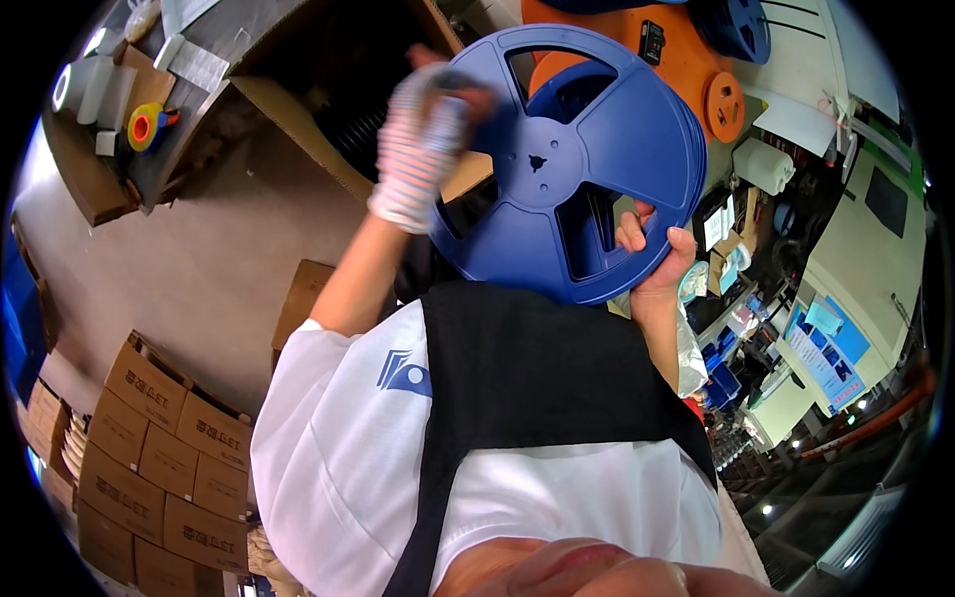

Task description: The person wipes blue plastic reels with a cloth and places them into a cardboard box.

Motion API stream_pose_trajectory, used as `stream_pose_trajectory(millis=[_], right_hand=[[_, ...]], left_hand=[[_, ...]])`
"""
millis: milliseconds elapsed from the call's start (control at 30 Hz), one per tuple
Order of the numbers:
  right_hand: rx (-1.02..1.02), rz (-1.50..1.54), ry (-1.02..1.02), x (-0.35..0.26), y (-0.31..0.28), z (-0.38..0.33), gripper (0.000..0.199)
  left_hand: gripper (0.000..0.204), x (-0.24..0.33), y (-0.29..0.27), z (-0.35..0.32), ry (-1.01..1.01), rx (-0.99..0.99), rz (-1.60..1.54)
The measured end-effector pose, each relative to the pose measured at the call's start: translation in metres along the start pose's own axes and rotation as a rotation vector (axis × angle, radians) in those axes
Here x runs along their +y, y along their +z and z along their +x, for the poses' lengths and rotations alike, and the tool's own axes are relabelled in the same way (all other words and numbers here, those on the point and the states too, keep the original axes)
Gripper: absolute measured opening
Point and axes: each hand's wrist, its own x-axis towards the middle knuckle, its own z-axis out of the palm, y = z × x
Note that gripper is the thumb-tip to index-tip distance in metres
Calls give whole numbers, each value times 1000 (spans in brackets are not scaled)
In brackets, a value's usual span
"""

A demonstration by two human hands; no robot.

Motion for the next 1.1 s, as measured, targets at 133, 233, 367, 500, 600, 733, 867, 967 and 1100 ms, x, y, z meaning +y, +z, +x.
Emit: stream_pose_trajectory(millis=[133,233,367,500,600,733,867,967,1100], right_hand=[[116,-57,31,4,3,4,50],[20,36,54,0,9,-4,47],[38,-55,28,2,9,-6,48],[59,-83,29,0,17,-3,48],[18,-103,31,1,2,-10,48],[94,-102,25,3,7,-5,46],[80,-79,-28,2,-1,-7,48],[84,36,-80,0,-5,-10,45],[-3,176,-84,-7,-21,3,43]], left_hand=[[54,24,95,-32,674,-470,191],[57,20,104,-31,649,-502,31],[42,-11,92,-13,422,-301,117],[44,26,110,-19,809,-321,343],[48,6,94,17,428,-246,330],[44,25,111,-24,844,-452,468],[44,-41,61,12,637,-143,614],[40,-44,-13,18,273,-25,210],[36,-48,-71,-3,-146,337,-141]])
